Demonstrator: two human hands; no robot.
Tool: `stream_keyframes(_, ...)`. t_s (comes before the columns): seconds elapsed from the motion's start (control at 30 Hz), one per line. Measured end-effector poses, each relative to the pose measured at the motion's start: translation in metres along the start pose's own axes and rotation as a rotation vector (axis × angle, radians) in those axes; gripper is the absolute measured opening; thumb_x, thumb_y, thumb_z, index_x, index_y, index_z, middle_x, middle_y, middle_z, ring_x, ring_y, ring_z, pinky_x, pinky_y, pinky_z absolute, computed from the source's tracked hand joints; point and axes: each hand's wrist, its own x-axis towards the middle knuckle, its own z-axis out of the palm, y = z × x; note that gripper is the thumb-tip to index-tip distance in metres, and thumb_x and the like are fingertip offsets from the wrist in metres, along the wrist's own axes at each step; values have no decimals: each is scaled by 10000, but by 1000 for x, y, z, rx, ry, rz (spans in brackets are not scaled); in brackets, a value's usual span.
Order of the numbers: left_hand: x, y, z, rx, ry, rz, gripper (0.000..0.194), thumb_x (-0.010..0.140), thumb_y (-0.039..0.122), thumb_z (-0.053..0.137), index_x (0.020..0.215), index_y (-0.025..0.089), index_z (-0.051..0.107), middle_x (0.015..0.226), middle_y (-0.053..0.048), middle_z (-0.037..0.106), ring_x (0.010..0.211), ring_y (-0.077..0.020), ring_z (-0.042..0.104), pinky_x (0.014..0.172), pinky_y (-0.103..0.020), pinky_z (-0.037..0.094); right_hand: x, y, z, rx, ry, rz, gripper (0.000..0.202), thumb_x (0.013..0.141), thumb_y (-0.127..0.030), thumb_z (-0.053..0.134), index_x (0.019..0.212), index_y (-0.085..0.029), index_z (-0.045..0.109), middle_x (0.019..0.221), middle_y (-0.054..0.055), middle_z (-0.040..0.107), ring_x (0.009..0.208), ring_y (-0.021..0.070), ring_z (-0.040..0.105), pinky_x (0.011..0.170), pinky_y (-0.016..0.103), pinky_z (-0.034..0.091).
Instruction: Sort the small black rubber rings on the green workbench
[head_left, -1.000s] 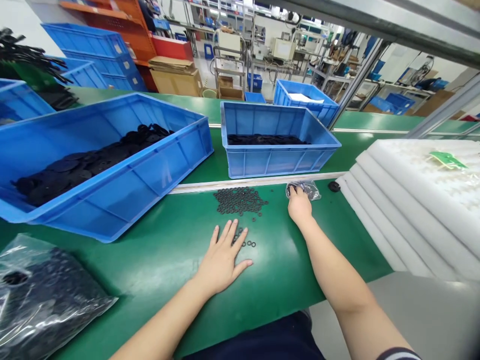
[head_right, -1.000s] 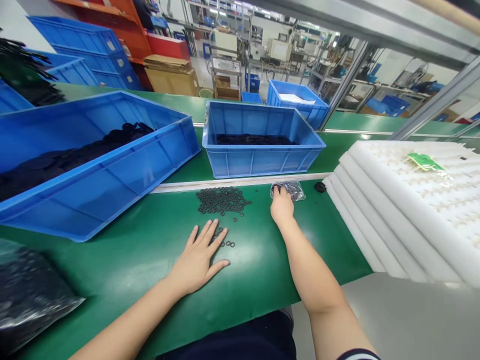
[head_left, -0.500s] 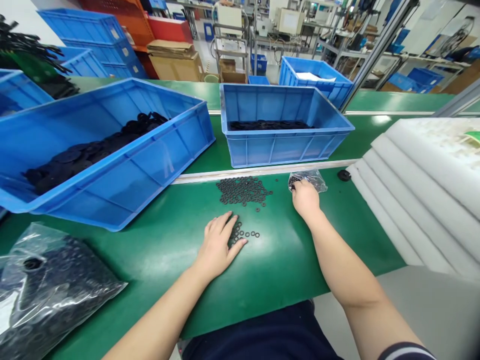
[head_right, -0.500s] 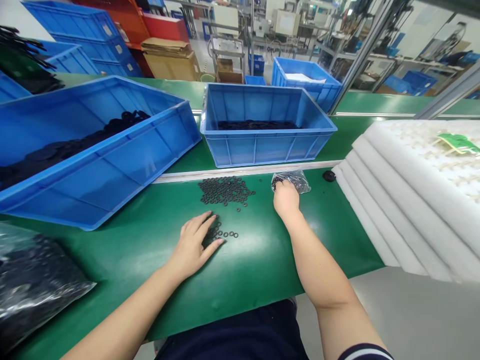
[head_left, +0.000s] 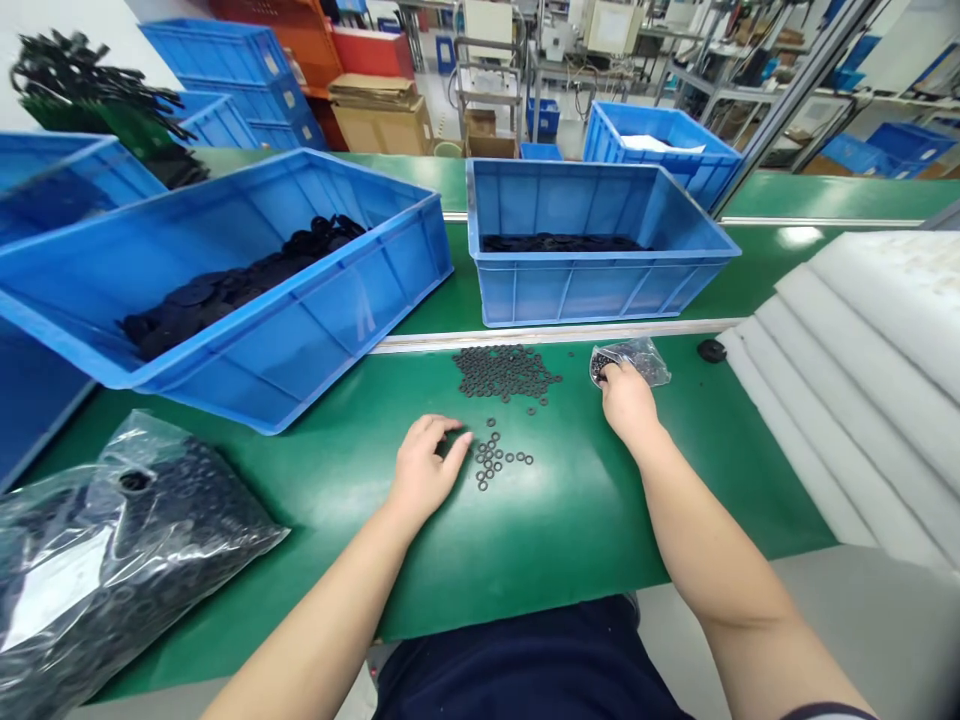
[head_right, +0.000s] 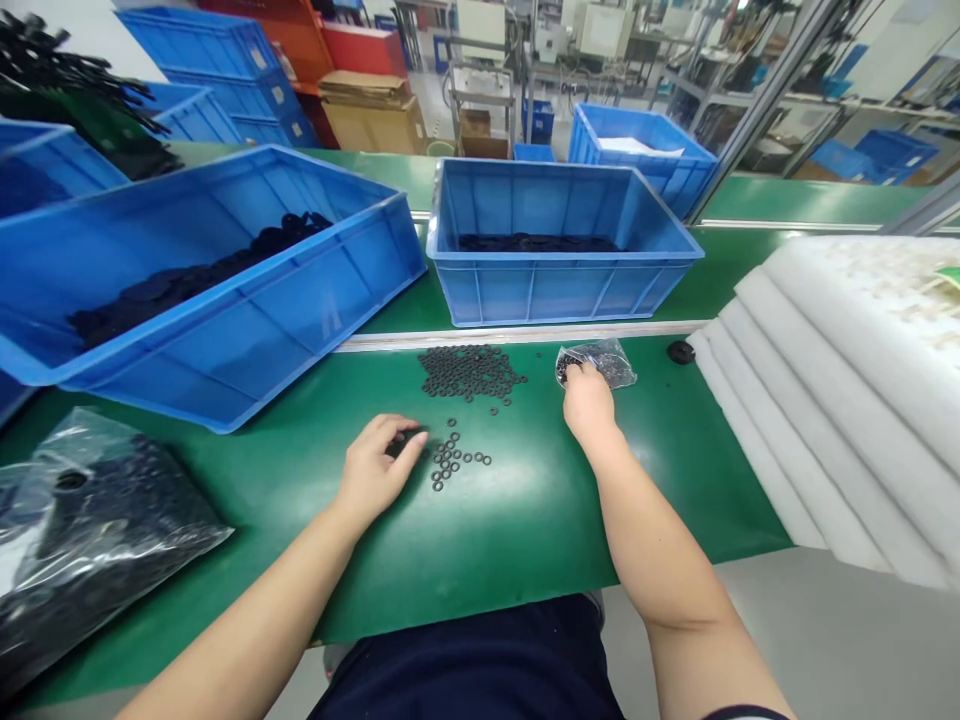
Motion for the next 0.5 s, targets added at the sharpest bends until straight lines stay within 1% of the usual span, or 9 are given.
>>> stream_keyframes(0.07,-4,5,-4,-35,-102,87,298,872,458,644,1004,190,647,993,-81,642,929,-218,612,834,-366,513,1,0,0,1,-13,7,290,929,-136,448,1153,-126,632,1125,154,613,961,254,607,847,332,463)
stream_keyframes(0.13,-9,10,-6,-10,-208,171,359,822,496,704,1013,199,643,1012,-85,631,974,-237,604,859,-390,502,1,1,0,13,-21,1,285,927,-133,456,1152,-122,630,1124,155,615,965,252,611,854,333,466)
stream_keyframes(0.2,-11,10,-4,39,-252,205,347,821,491,711,1002,203,642,987,-79,622,960,-240,600,851,-401,490,1,3,1,40,-10,-19,280,926,-136,464,1148,-118,633,1126,155,619,982,252,608,877,337,465)
stream_keyframes(0.37,-10,4,3,71,-193,191,232,876,423,664,956,205,666,958,-72,617,938,-230,592,836,-392,471,-3,6,5,174,115,-77,272,933,-163,470,1127,-110,653,1132,158,630,1034,264,592,933,358,464)
stream_keyframes(0.43,-9,5,2,116,-179,210,204,901,401,632,930,206,687,965,-83,625,933,-235,584,817,-391,461,-6,4,6,232,157,-103,277,934,-161,465,1123,-107,659,1133,163,634,1046,264,590,946,366,467)
stream_keyframes(0.5,-11,9,0,190,-177,254,200,935,363,584,924,205,707,980,-98,637,935,-245,577,801,-394,447,-12,0,5,287,168,-145,272,935,-158,471,1115,-106,667,1123,162,642,1042,256,595,953,363,471)
